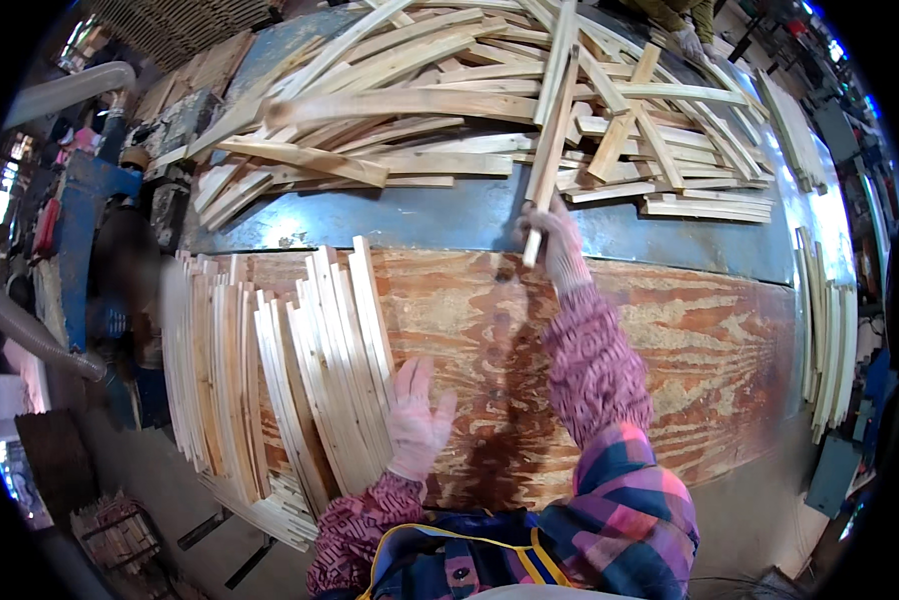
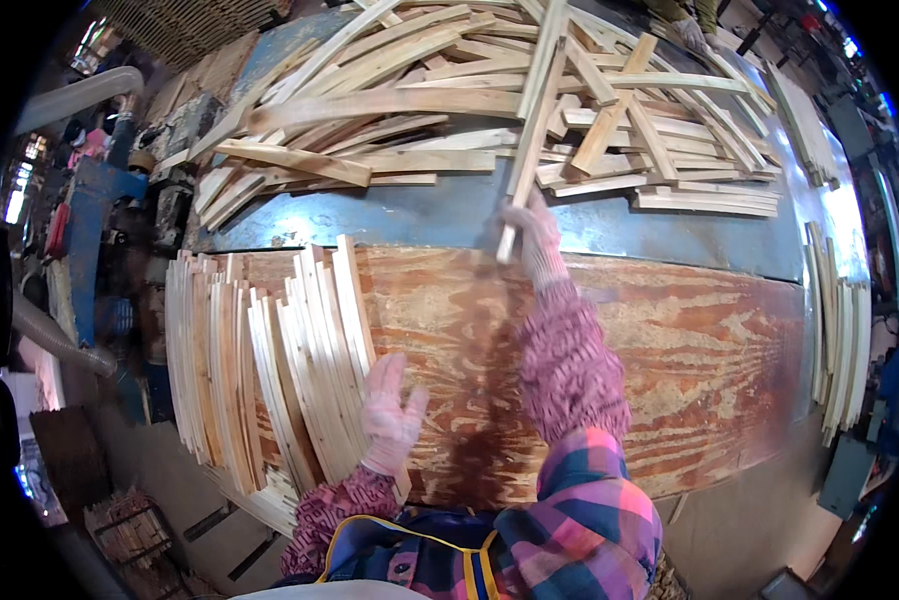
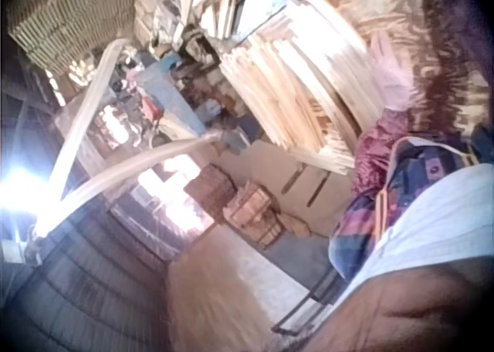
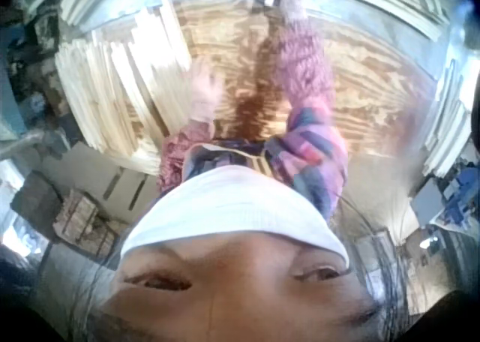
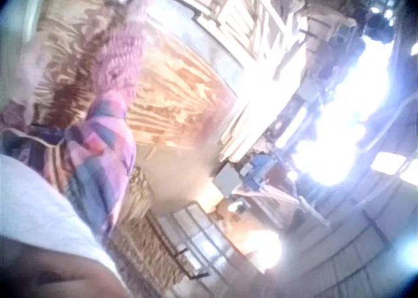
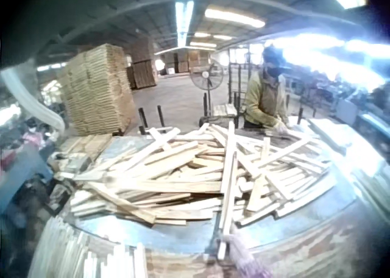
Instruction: The person picks up thin wooden planks from a metal table and a pile on the floor, then stacks them neatly on a wooden workbench. The person handles the planks by hand, organizing them into a growing pile.
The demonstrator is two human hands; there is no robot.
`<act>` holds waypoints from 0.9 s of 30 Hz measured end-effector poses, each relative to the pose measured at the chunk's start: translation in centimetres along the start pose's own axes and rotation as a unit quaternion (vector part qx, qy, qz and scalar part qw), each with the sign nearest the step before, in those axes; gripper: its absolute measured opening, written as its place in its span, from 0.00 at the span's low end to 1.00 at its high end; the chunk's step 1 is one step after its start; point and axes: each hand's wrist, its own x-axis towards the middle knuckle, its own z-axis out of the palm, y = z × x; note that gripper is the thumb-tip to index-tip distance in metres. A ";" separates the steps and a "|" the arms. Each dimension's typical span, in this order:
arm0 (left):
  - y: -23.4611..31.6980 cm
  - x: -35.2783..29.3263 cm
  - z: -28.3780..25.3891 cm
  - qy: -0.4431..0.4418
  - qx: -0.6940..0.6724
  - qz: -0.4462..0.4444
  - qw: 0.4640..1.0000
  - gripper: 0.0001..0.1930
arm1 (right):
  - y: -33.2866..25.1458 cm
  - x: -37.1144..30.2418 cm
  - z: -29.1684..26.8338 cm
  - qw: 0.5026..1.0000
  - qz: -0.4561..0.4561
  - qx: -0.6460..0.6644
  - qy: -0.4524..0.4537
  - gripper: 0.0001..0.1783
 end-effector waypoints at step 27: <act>2.3 -1.2 -0.8 -0.120 -0.546 -0.255 0.789 0.35 | 1.2 9.4 -5.7 0.873 -0.121 -0.469 0.058 0.29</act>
